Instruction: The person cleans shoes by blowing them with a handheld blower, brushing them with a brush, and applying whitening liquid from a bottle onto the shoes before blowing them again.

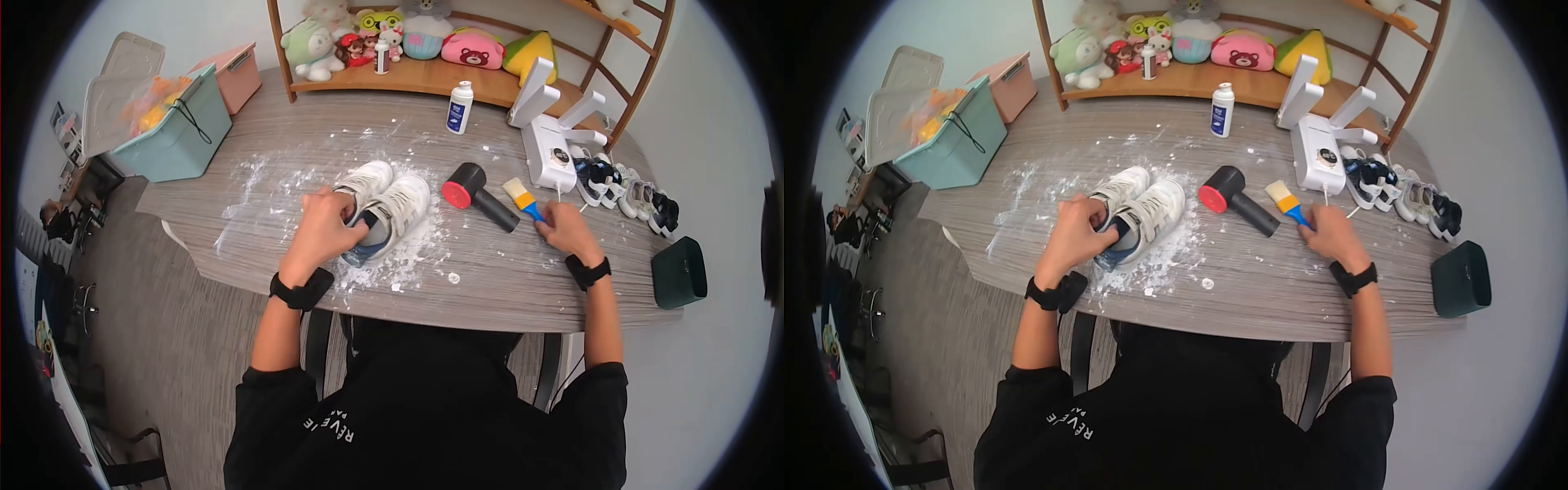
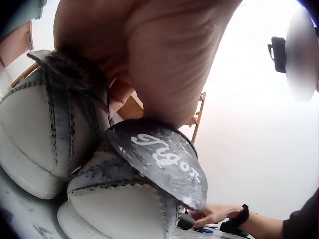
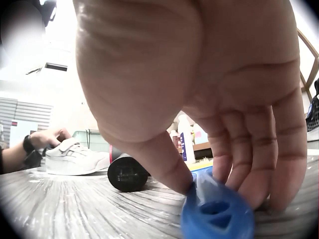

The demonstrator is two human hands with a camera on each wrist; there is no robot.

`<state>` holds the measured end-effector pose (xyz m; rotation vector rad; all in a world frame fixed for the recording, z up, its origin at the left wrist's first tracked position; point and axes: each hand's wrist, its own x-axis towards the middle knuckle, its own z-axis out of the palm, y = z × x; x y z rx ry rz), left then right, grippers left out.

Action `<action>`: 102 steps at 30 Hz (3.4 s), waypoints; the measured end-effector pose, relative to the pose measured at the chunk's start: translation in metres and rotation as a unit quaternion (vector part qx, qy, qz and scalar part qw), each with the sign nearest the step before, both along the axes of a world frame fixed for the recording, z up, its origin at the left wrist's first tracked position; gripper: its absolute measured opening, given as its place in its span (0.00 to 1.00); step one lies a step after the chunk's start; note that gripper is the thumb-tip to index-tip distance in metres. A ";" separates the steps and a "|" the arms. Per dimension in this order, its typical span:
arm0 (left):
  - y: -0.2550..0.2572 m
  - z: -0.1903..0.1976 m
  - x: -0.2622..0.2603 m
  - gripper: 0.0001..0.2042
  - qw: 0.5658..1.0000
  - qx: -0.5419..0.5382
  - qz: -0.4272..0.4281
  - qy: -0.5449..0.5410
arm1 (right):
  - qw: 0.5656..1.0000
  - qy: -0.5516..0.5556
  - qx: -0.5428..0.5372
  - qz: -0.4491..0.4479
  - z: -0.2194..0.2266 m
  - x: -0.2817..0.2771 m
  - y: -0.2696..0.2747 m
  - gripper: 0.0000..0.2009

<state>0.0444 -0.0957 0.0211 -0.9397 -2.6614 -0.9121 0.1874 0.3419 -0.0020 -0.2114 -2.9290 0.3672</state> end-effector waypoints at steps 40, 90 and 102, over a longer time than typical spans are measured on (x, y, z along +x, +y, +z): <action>0.037 0.000 0.053 0.23 0.806 0.512 -0.031 -0.295 | 0.776 0.383 -0.486 0.121 0.081 0.046 -0.119 0.12; 0.138 -0.033 -0.051 0.26 0.877 0.464 -0.070 -0.101 | 0.803 0.447 -0.387 0.069 0.043 -0.043 -0.049 0.09; 0.131 -0.007 -0.034 0.25 0.913 0.324 -0.098 0.226 | 0.832 0.454 -0.276 0.156 0.049 -0.027 -0.108 0.07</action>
